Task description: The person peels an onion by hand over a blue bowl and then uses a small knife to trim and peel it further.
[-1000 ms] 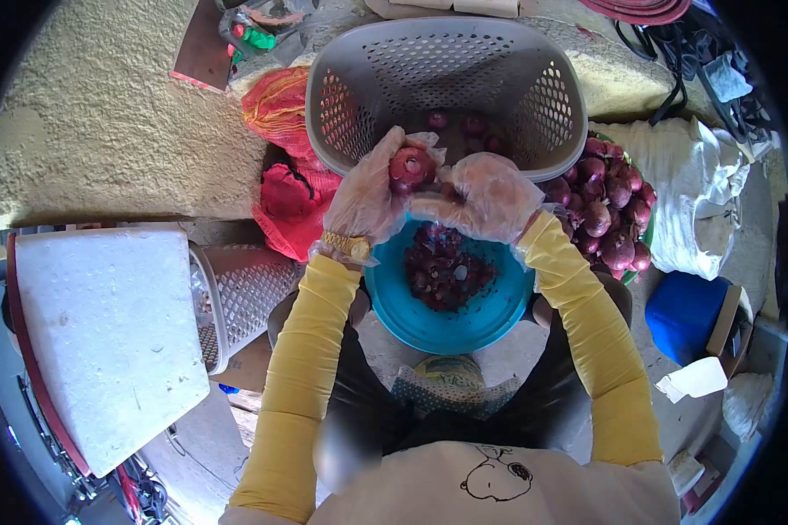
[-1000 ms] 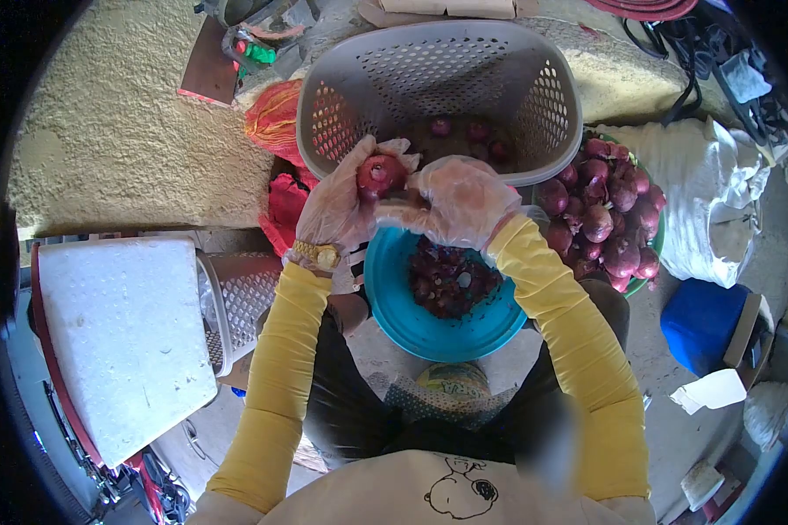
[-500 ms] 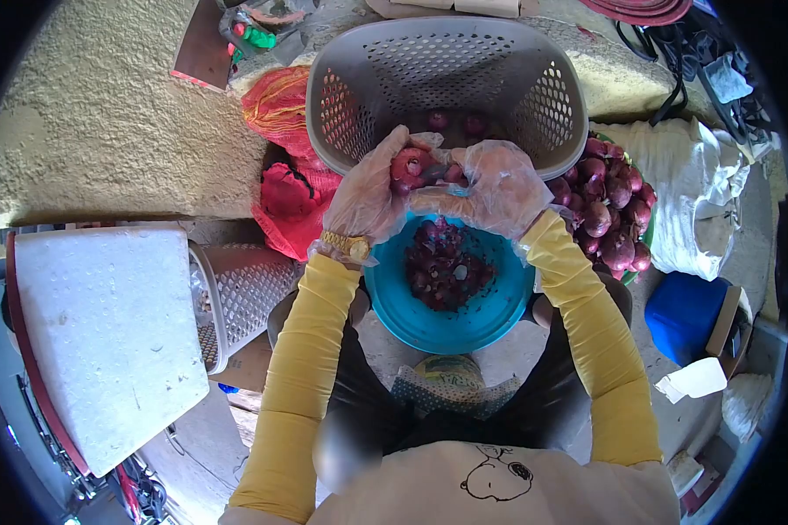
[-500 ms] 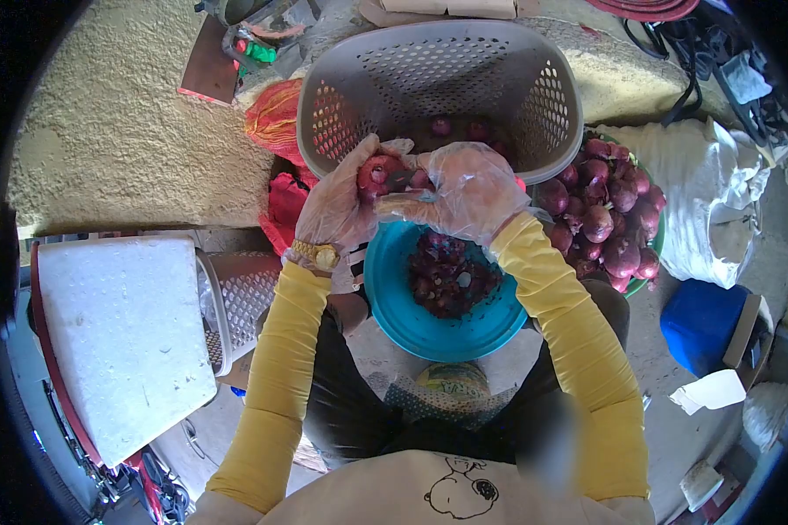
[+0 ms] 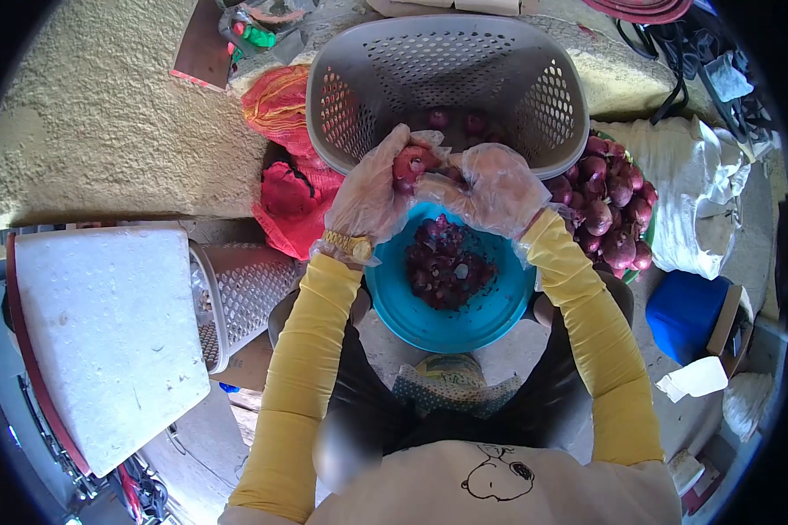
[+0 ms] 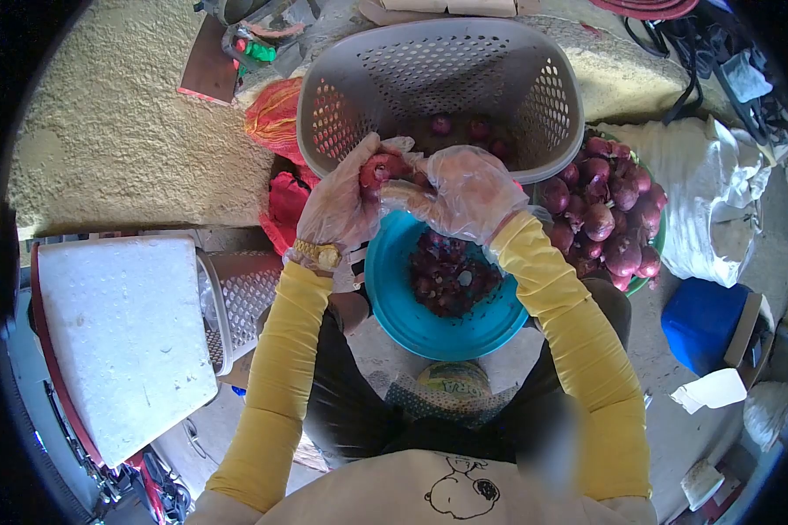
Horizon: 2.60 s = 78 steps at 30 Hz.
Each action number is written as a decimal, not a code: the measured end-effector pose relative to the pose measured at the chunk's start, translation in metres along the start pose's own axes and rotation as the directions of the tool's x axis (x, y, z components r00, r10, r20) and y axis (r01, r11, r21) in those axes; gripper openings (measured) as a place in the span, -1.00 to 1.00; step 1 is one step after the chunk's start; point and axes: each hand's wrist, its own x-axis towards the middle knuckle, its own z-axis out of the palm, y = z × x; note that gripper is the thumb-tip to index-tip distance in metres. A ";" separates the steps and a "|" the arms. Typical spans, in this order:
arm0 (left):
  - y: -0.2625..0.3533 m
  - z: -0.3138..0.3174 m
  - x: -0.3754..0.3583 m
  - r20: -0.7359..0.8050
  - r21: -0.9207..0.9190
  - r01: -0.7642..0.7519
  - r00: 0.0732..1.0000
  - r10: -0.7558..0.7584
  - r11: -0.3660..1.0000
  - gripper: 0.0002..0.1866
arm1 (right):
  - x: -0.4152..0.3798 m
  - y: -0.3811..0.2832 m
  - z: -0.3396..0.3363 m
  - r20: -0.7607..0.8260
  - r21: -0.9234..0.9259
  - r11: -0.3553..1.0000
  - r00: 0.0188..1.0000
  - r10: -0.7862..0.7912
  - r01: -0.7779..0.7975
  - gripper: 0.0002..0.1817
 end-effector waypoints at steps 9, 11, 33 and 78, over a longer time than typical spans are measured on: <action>0.002 -0.009 0.002 -0.010 0.006 -0.039 0.999 0.039 0.999 -0.59 | 0.000 0.000 -0.003 -0.065 -0.027 0.995 0.993 -0.099 0.098 -0.32; 0.000 -0.009 0.003 -0.012 0.029 -0.061 0.998 0.061 0.998 -0.59 | 0.002 -0.001 -0.003 -0.071 0.005 0.998 0.996 -0.059 0.060 -0.31; 0.002 0.000 -0.003 0.063 0.029 -0.001 0.998 -0.001 1.000 -0.60 | 0.000 0.000 -0.005 0.015 0.020 0.998 0.998 0.064 -0.064 -0.28; -0.010 -0.013 0.000 0.010 0.004 0.071 0.997 -0.071 0.997 -0.61 | 0.000 -0.002 -0.009 0.087 -0.135 0.984 0.991 -0.103 0.115 -0.37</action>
